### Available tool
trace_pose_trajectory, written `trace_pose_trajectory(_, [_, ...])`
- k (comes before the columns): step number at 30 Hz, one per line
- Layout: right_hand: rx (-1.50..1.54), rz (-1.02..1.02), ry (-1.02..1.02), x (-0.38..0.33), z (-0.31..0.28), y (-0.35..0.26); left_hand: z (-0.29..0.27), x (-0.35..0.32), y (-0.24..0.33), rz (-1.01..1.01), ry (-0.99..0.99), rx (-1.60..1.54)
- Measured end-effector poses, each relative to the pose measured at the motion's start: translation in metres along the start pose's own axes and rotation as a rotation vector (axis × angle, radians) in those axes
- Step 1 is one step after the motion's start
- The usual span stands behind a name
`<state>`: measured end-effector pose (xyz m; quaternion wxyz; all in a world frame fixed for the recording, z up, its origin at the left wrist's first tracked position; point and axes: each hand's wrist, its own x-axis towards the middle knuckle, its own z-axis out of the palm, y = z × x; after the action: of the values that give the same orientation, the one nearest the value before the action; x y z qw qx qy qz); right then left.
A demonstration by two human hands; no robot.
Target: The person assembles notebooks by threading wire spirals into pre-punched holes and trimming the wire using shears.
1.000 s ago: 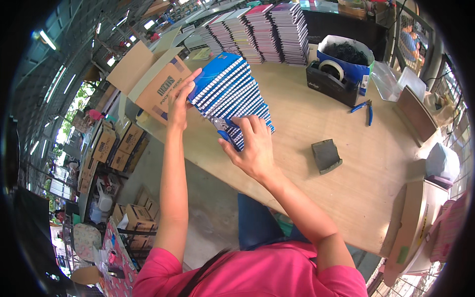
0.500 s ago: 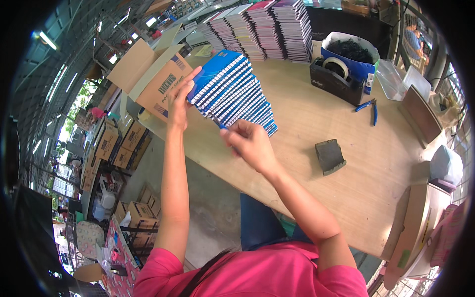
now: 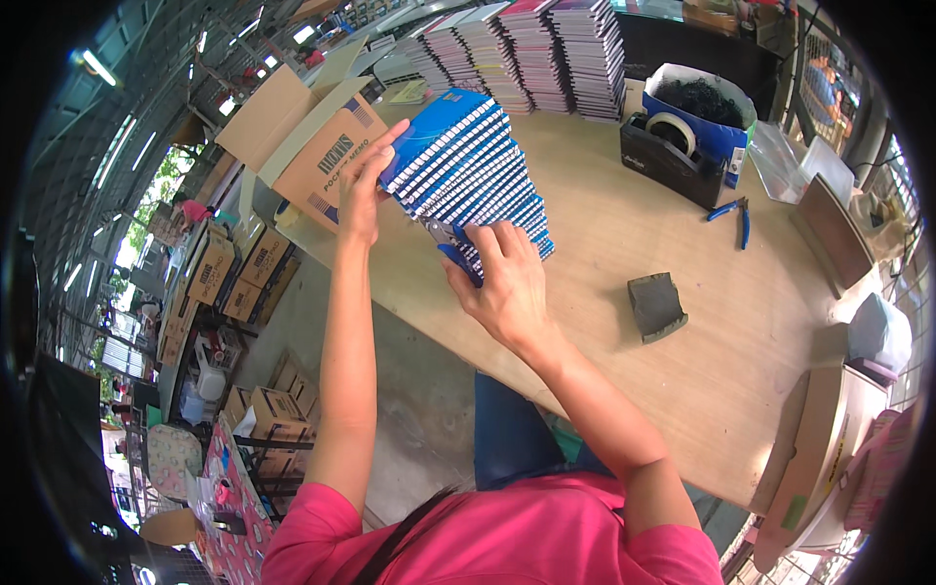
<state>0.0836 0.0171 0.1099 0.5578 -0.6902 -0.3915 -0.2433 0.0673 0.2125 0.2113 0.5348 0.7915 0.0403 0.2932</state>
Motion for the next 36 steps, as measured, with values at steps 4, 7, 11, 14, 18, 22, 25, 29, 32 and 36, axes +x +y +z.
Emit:
trace_pose_trajectory(4, [0.030, 0.024, -0.042, -0.002, -0.001, -0.003, -0.002, -0.002, 0.000, -0.016, 0.008, 0.000])
trace_pose_trajectory(7, [0.040, 0.011, -0.003, -0.003, -0.001, -0.003, -0.001, -0.001, -0.001, -0.008, 0.005, 0.007])
trace_pose_trajectory(11, [0.008, 0.016, 0.010, -0.007, -0.002, -0.006, -0.002, -0.001, -0.002, -0.034, 0.013, 0.016])
trace_pose_trajectory(14, [-0.014, 0.038, -0.012, -0.007, 0.000, -0.008, -0.001, -0.001, -0.001, -0.026, 0.011, 0.001])
trace_pose_trajectory(18, [-0.037, -0.020, 0.015, -0.003, 0.004, -0.007, -0.001, -0.001, 0.001, -0.017, 0.007, 0.004])
trace_pose_trajectory(22, [0.596, 0.607, -0.306, 0.009, -0.011, -0.014, -0.001, 0.000, 0.001, 0.007, 0.008, 0.008])
trace_pose_trajectory(25, [0.995, 0.960, -0.451, 0.018, -0.011, -0.001, 0.000, -0.002, -0.001, -0.004, 0.008, 0.009])
trace_pose_trajectory(29, [0.169, 0.240, -0.089, -0.001, -0.010, -0.013, 0.000, 0.000, -0.002, 0.019, 0.007, 0.009])
trace_pose_trajectory(32, [0.000, 0.136, -0.052, -0.006, -0.005, -0.007, -0.001, 0.000, -0.004, -0.014, 0.025, 0.011])
trace_pose_trajectory(36, [-0.075, 0.033, -0.036, -0.003, -0.002, -0.007, -0.002, 0.000, -0.004, -0.015, 0.028, 0.043])
